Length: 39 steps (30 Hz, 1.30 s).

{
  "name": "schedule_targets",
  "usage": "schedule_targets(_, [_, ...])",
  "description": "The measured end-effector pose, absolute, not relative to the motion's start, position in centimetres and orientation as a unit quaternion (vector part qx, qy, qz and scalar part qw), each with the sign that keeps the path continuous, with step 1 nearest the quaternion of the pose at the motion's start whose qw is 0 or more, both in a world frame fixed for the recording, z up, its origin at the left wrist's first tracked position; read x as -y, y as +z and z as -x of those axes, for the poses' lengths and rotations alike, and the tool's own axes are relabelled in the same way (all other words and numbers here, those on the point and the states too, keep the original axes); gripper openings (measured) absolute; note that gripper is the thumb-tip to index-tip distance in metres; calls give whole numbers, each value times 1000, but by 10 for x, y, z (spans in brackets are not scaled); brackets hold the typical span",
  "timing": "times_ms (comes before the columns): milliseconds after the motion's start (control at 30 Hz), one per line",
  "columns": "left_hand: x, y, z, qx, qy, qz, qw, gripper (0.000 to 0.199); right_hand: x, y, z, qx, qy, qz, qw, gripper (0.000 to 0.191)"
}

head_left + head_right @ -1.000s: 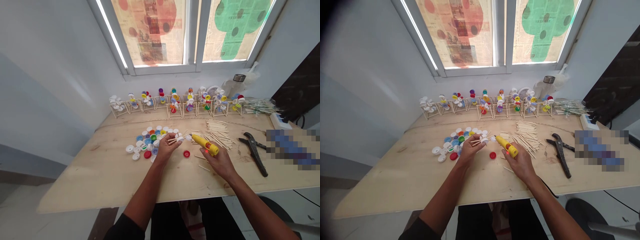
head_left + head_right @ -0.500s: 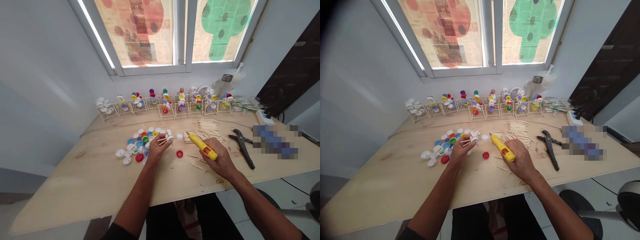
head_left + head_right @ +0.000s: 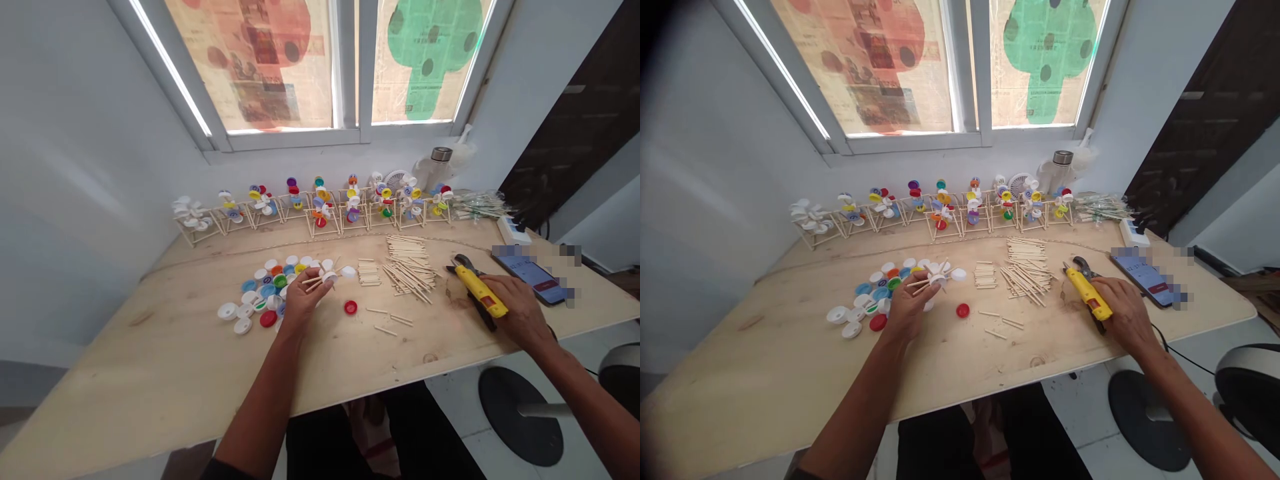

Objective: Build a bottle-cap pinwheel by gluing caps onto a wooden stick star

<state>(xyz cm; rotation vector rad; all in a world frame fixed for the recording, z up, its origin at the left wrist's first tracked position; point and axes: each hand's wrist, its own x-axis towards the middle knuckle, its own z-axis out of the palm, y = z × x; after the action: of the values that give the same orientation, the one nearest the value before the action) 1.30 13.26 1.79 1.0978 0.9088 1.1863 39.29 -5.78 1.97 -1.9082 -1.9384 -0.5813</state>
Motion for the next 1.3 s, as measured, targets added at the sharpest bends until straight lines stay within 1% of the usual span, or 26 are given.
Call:
schedule_targets(133, [-133, 18, -13, -394, 507, -482, 596, 42, 68, 11, -415, 677, -216, 691, 135, 34])
schedule_targets(367, [-131, 18, -14, -396, 508, -480, 595, 41, 75, 5, -429, 686, -216, 688, 97, 30])
schedule_targets(633, [-131, 19, -13, -402, 508, -483, 589, 41, 69, 7, -439, 722, -127, 677, 73, 41])
schedule_targets(733, [-131, 19, -13, -399, 508, -481, 592, 41, 72, 15, -438, 728, -118, 670, 81, 41])
schedule_targets(800, [-130, 19, -13, -395, 512, -480, 593, 41, 74, 23, -433, 722, -137, 672, 88, 40])
schedule_targets(867, [-128, 20, -14, -392, 517, -479, 591, 41, 73, 32, -422, 699, -178, 686, 94, 41])
schedule_targets(933, [-127, 21, -15, -391, 518, -482, 589, 40, 67, 39, -402, 671, -214, 700, 117, 40])
schedule_targets(1033, [-126, 24, -16, -387, 518, -484, 589, 40, 50, 46, -356, 681, -210, 675, 194, 35])
schedule_targets(1133, [-125, 25, -16, -390, 525, -477, 587, 40, 27, 44, -302, 729, -135, 628, 237, 26])
schedule_targets(1200, [-125, 24, -16, -390, 525, -472, 591, 39, 11, 40, -270, 762, -61, 601, 231, 23])
schedule_targets(1300, [-127, 22, -15, -378, 525, -465, 605, 39, -10, 32, -236, 781, 7, 583, 225, 18])
